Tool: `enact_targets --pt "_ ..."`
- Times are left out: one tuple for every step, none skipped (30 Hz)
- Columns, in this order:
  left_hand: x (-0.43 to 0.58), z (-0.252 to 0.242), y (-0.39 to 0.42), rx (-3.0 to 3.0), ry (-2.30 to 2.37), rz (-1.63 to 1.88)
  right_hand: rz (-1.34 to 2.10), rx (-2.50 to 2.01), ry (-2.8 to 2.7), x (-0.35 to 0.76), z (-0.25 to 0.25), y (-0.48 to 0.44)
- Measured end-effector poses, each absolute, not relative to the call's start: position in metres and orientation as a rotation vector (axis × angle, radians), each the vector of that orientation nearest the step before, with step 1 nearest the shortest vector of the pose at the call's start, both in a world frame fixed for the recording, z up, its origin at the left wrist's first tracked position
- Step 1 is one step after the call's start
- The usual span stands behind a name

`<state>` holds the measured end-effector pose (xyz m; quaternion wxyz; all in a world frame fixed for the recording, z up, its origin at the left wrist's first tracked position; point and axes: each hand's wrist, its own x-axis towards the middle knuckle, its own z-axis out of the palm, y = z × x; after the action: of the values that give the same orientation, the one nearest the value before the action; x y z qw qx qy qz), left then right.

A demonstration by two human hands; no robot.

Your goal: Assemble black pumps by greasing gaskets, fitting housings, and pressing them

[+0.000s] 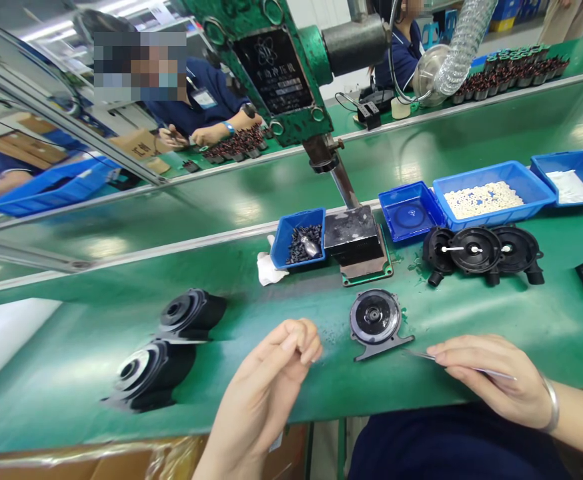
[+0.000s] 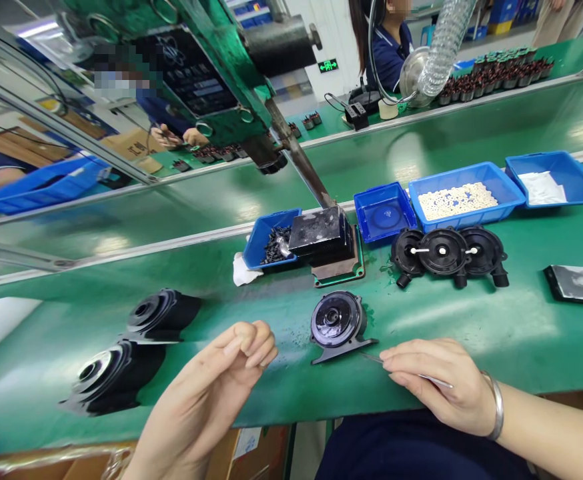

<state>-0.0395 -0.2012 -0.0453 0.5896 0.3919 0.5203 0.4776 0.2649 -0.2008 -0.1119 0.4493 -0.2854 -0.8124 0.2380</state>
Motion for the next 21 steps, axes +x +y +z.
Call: enact_targets --pt "-0.040 -0.046 -0.201 0.905 1.218 1.119 0.591 -0.707 -2.006 0.265 -0.112 -0.201" --pt "-0.040 -0.047 -0.201 0.902 1.231 1.122 0.594 -0.709 -2.001 0.265 -0.113 -0.201" --pt "-0.041 -0.049 -0.201 0.902 1.248 1.122 0.597 -0.714 -1.998 0.265 -0.113 -0.202" --pt "-0.041 -0.051 -0.201 0.901 1.266 1.122 0.601 -0.719 -1.994 0.265 -0.114 -0.202" --pt "-0.041 -0.053 -0.201 0.901 1.286 1.123 0.604 -0.720 -1.991 0.265 -0.114 -0.202" --pt "-0.041 -0.054 -0.202 0.901 1.308 1.128 0.607 -0.718 -1.989 0.265 -0.114 -0.202" --pt "-0.041 -0.056 -0.202 0.905 1.331 1.131 0.609 -0.712 -1.990 0.265 -0.114 -0.202" --pt "-0.041 -0.057 -0.202 0.910 1.354 1.134 0.609 -0.705 -1.993 0.265 -0.114 -0.202" --pt "-0.042 -0.057 -0.202 0.916 1.376 1.138 0.608 -0.699 -1.998 0.265 -0.114 -0.202" --pt "-0.042 -0.057 -0.201 0.922 1.398 1.143 0.606 -0.696 -2.001 0.265 -0.113 -0.202" --pt "-0.044 -0.057 -0.199 0.929 1.420 1.148 0.606 -0.695 -2.003 0.265 -0.113 -0.202" --pt "-0.046 -0.056 -0.196 0.937 1.443 1.157 0.606 -0.695 -2.003 0.265 -0.114 -0.202" --pt "-0.049 -0.055 -0.191 0.953 1.468 1.170 0.607 -0.696 -1.999 0.265 -0.114 -0.203" --pt "-0.053 -0.054 -0.183 0.980 1.494 1.187 0.611 -0.698 -1.992 0.265 -0.115 -0.203" --pt "-0.058 -0.053 -0.173 1.018 1.523 1.204 0.617 -0.700 -1.985 0.266 -0.115 -0.203" --pt "-0.065 -0.052 -0.161 1.066 1.555 1.218 0.626 -0.701 -1.980 0.266 -0.116 -0.204" --pt "-0.072 -0.051 -0.147 1.117 1.587 1.230 0.641 -0.701 -1.974 0.266 -0.117 -0.204" --pt "-0.079 -0.050 -0.131 1.165 1.625 1.237 0.661 -0.704 -1.965 0.266 -0.118 -0.204" --pt "-0.087 -0.050 -0.113 1.204 1.664 1.238 0.688 -0.709 -1.954 0.266 -0.119 -0.204" --pt "-0.095 -0.049 -0.095 1.230 1.700 1.238 0.715 -0.714 -1.937 0.265 -0.120 -0.203" --pt "-0.103 -0.049 -0.076 1.247 1.733 1.235 0.745 -0.724 -1.913 0.264 -0.120 -0.203"
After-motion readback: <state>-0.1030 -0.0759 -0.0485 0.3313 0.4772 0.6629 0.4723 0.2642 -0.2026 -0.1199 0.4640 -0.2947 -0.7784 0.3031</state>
